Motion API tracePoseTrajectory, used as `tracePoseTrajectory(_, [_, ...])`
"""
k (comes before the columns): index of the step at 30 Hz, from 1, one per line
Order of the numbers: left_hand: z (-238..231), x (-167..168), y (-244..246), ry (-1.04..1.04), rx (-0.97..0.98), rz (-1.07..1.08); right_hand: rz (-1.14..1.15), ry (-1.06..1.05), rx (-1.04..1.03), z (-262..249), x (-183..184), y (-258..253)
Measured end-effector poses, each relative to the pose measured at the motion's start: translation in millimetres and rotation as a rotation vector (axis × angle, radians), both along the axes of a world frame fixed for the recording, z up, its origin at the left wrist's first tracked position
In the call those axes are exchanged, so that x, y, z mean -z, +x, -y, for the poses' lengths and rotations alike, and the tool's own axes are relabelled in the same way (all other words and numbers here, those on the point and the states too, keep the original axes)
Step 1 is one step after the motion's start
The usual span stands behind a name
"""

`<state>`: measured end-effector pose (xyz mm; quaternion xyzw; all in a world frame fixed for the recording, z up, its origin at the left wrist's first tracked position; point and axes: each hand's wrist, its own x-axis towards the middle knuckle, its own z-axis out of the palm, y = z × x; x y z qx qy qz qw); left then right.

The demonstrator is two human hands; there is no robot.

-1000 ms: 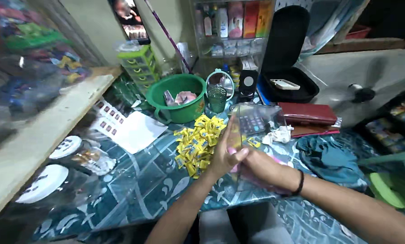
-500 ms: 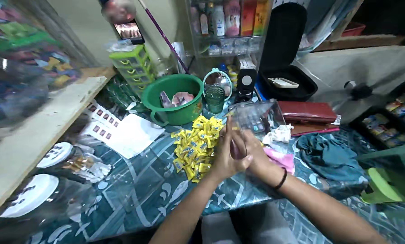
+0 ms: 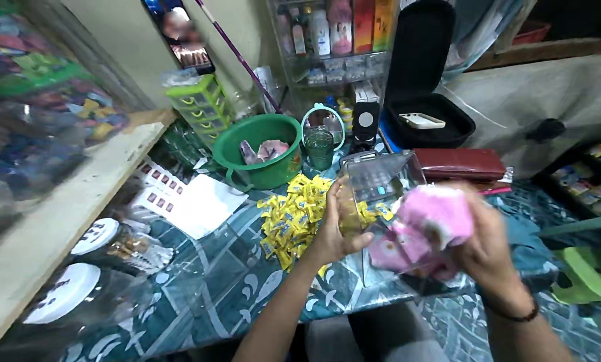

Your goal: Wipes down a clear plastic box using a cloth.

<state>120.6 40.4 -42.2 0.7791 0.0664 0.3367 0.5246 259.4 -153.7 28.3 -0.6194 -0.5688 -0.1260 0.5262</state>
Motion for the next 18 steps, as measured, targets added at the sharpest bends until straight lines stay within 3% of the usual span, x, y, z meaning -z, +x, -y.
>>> tracePoseTrajectory(3, [0.0,0.0,-2.5,0.014,0.006,0.096,0.245,0.107,0.298,-16.7,-46.8,7.2])
tracePoseTrajectory(5, [2.3,-1.0,-4.2,0.023,0.032,0.136,0.364,-0.026,0.223,-37.7,-59.8,2.7])
tracePoseTrajectory(8, [12.7,-2.9,-13.0,0.037,0.005,0.082,0.559,-0.319,-0.029,-71.3,-46.5,-3.8])
tracePoseTrajectory(14, [24.7,-3.3,-13.0,-0.080,0.022,0.213,0.711,-0.109,-0.109,-96.4,-19.3,-0.2])
tracePoseTrajectory(18, [27.3,-0.4,-10.3,-0.041,-0.005,0.273,0.716,-0.123,-0.112,-83.4,-21.8,15.8])
